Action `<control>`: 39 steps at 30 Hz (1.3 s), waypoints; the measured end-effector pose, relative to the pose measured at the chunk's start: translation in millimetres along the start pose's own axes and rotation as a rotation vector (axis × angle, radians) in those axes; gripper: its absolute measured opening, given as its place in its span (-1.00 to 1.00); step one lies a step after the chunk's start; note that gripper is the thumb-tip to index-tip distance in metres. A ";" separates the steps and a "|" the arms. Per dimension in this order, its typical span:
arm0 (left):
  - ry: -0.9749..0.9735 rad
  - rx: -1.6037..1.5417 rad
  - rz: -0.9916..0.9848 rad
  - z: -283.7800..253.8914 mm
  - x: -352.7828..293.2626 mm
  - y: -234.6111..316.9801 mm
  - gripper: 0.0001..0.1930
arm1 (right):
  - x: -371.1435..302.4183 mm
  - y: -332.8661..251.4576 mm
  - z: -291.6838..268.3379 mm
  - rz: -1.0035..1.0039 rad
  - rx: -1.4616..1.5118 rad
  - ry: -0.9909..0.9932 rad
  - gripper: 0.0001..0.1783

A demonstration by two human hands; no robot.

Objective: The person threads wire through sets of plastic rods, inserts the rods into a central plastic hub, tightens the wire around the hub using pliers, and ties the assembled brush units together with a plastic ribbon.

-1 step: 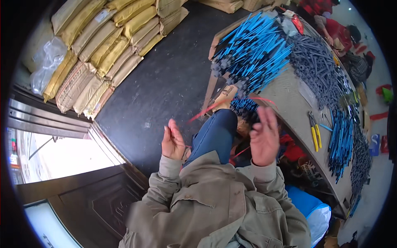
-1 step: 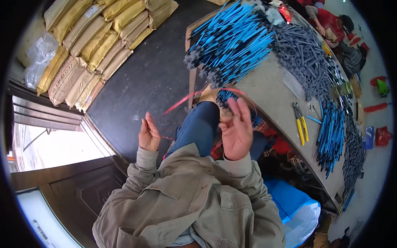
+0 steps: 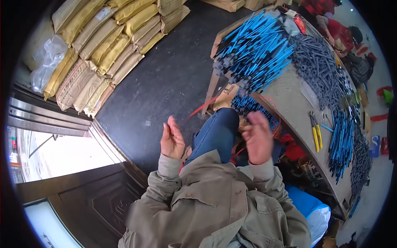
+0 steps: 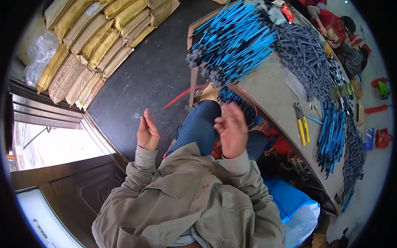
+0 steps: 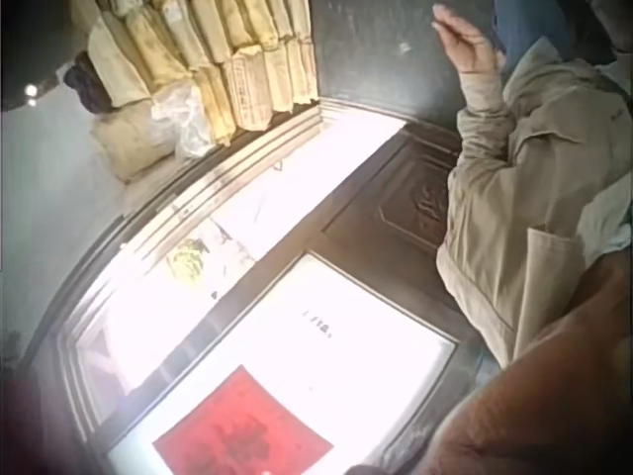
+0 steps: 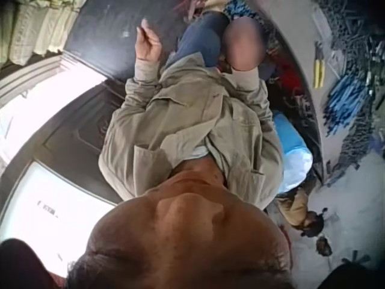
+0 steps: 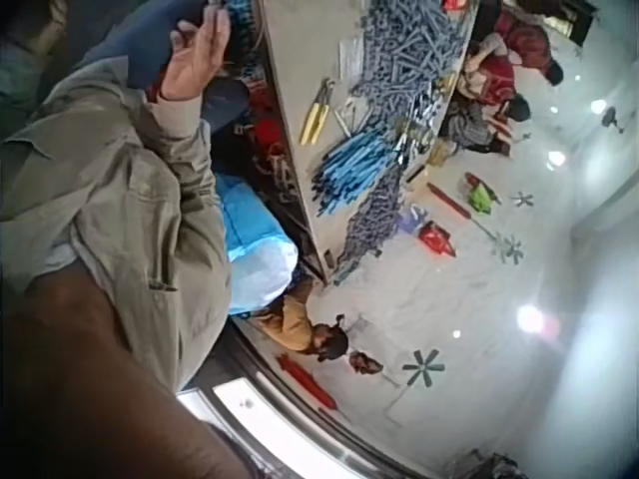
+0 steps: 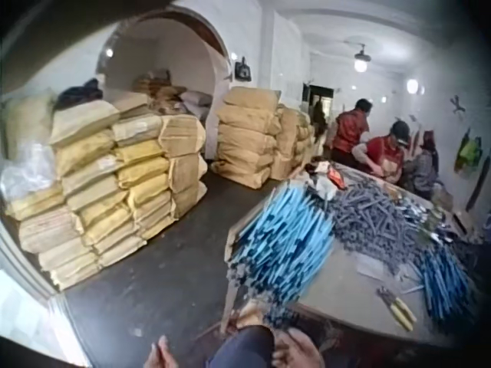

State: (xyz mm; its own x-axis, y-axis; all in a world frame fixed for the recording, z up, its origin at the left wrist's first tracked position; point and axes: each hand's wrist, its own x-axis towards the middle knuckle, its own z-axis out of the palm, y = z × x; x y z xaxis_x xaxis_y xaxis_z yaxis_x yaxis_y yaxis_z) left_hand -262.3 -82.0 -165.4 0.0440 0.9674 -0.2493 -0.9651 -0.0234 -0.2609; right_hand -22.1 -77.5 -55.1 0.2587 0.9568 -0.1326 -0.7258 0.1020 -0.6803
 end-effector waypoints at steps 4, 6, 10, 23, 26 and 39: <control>-0.154 -0.059 -0.193 37.5 -8.7 -12.8 -0.64 | -20.8 67.8 -48.1 0.930 -0.356 -0.453 -0.44; -0.143 -0.084 -0.307 44.5 -14.9 -20.7 -0.63 | -20.1 79.2 -23.7 0.933 -0.164 -0.647 -0.51; -0.172 -0.093 -0.294 43.7 -25.4 -9.0 -0.61 | 2.4 60.8 20.1 0.684 0.155 -0.803 -0.57; -0.126 0.889 -0.201 51.0 -13.4 -73.0 -0.46 | -18.0 31.8 31.3 0.335 -0.365 -0.462 -0.62; -0.240 1.059 -0.112 75.1 6.9 -63.5 -0.53 | -1.6 2.2 45.0 0.215 -0.570 -0.554 -0.62; -0.597 1.270 0.453 76.4 167.0 -101.5 -0.63 | 266.3 -55.8 135.1 -0.711 -1.682 -1.107 -0.75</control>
State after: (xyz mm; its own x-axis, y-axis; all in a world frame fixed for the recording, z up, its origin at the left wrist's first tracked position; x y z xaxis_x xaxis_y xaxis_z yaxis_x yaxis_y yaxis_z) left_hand -176.7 101.2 -109.4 -0.1231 0.9037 0.4101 -0.4549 -0.4187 0.7860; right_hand 1.2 208.4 44.9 -0.6787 0.6633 0.3152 0.5790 0.7473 -0.3260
